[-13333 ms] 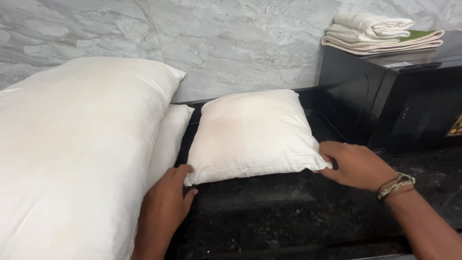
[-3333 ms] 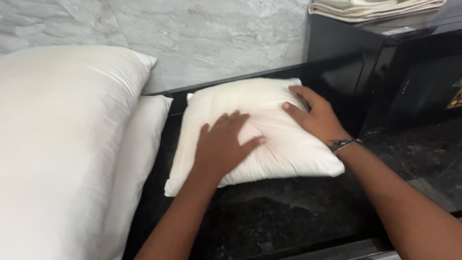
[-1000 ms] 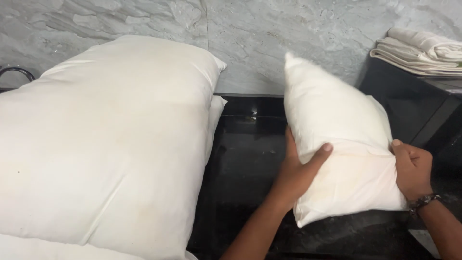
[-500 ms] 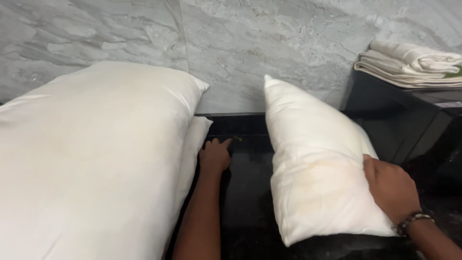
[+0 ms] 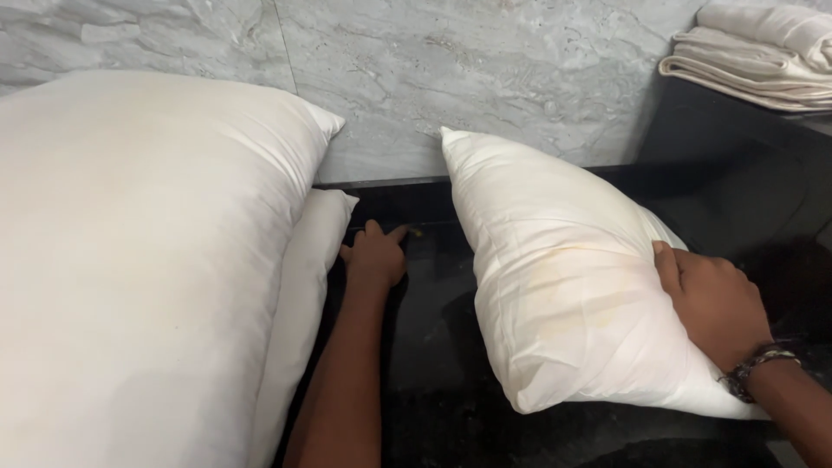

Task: The person picks up a white pillow from a stack, fluffs it by squeezing and shaking it, and then places it on a black countertop. They repeat this process, adjusting the pillow's shape and position multiple times before placing it next to other pillows.

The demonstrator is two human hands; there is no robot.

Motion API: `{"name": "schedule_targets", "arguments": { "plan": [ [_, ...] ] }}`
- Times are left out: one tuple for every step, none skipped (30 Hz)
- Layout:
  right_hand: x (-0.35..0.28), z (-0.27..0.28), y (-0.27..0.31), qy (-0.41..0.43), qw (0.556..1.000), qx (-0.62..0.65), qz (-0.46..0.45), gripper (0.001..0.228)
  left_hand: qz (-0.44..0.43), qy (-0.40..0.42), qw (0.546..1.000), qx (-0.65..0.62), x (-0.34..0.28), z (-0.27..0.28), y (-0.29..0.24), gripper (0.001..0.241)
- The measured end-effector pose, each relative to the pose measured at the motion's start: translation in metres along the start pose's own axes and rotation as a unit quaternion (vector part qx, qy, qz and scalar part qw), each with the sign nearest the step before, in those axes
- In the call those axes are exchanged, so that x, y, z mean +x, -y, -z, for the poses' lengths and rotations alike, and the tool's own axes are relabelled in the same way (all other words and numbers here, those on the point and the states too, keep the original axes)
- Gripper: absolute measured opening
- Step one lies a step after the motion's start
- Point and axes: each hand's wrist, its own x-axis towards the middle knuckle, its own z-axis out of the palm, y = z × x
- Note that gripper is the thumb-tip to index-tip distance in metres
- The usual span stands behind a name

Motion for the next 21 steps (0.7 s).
{"name": "schedule_targets", "arguments": {
  "plan": [
    [0.001, -0.002, -0.001, -0.001, 1.000, 0.001, -0.002, 0.068, -0.002, 0.000, 1.000, 0.001, 0.000, 0.001, 0.000, 0.059],
    [0.001, -0.003, -0.003, -0.011, 1.000, 0.007, 0.009, 0.066, 0.000, 0.000, 1.000, 0.000, -0.001, 0.003, -0.001, 0.058],
    [0.002, -0.004, -0.006, -0.021, 1.000, 0.012, 0.019, 0.064, 0.001, 0.001, 1.000, -0.002, -0.002, 0.004, -0.002, 0.058],
    [0.001, -0.004, -0.007, -0.022, 1.000, 0.011, 0.017, 0.064, -0.001, 0.001, 1.000, -0.002, -0.001, 0.004, -0.001, 0.058],
    [0.001, -0.005, -0.009, -0.027, 0.999, 0.018, 0.027, 0.064, 0.006, -0.002, 1.000, -0.024, 0.000, 0.004, 0.001, 0.062],
    [0.001, -0.005, -0.010, -0.031, 0.999, 0.026, 0.037, 0.063, 0.012, -0.005, 0.999, -0.045, 0.001, 0.004, 0.003, 0.067],
    [0.000, -0.004, -0.010, -0.032, 0.999, 0.025, 0.037, 0.063, 0.011, -0.005, 0.999, -0.045, 0.005, 0.000, 0.009, 0.067],
    [0.000, -0.003, -0.010, -0.031, 0.998, 0.032, 0.039, 0.064, 0.005, -0.030, 0.994, -0.109, 0.010, -0.005, 0.014, 0.071],
    [0.000, -0.002, -0.008, -0.029, 0.998, 0.041, 0.041, 0.064, 0.000, -0.054, 0.984, -0.172, 0.014, -0.009, 0.021, 0.075],
    [0.000, -0.003, -0.008, -0.029, 0.998, 0.042, 0.041, 0.064, 0.001, -0.055, 0.984, -0.171, 0.015, -0.010, 0.023, 0.075],
    [0.001, -0.003, -0.008, -0.017, 0.999, 0.042, 0.025, 0.065, -0.009, -0.057, 0.982, -0.179, 0.016, -0.011, 0.023, 0.073],
    [0.002, -0.003, -0.008, -0.005, 0.999, 0.042, 0.009, 0.065, -0.019, -0.059, 0.980, -0.187, 0.017, -0.011, 0.024, 0.070],
    [0.001, -0.002, -0.007, -0.006, 0.999, 0.041, 0.009, 0.065, -0.020, -0.059, 0.980, -0.187, 0.014, -0.009, 0.018, 0.070],
    [0.000, -0.002, -0.007, -0.011, 0.999, 0.041, 0.018, 0.066, -0.019, -0.045, 0.989, -0.139, 0.011, -0.006, 0.013, 0.071],
    [0.000, -0.002, -0.007, -0.017, 0.999, 0.041, 0.027, 0.066, -0.018, -0.031, 0.995, -0.091, 0.008, -0.003, 0.007, 0.072],
    [0.001, -0.002, -0.008, -0.019, 0.999, 0.040, 0.026, 0.066, -0.020, -0.032, 0.995, -0.093, 0.008, -0.003, 0.005, 0.072],
    [0.002, -0.004, -0.009, -0.022, 0.999, 0.037, 0.026, 0.066, -0.018, -0.026, 0.998, -0.045, 0.008, -0.003, 0.002, 0.064],
    [0.003, -0.005, -0.010, -0.026, 0.999, 0.034, 0.027, 0.066, -0.015, -0.021, 1.000, 0.002, 0.008, -0.003, 0.000, 0.057],
    [0.002, -0.004, -0.009, -0.025, 0.999, 0.035, 0.026, 0.066, -0.016, -0.020, 1.000, 0.003, 0.006, 0.000, -0.001, 0.057],
    [0.001, -0.002, -0.007, -0.026, 0.999, 0.040, 0.024, 0.065, -0.007, -0.020, 1.000, -0.019, 0.003, 0.003, -0.001, 0.055],
    [0.000, -0.001, -0.006, -0.026, 0.998, 0.046, 0.023, 0.064, 0.002, -0.021, 0.999, -0.041, 0.001, 0.006, 0.000, 0.053]
  ]
}}
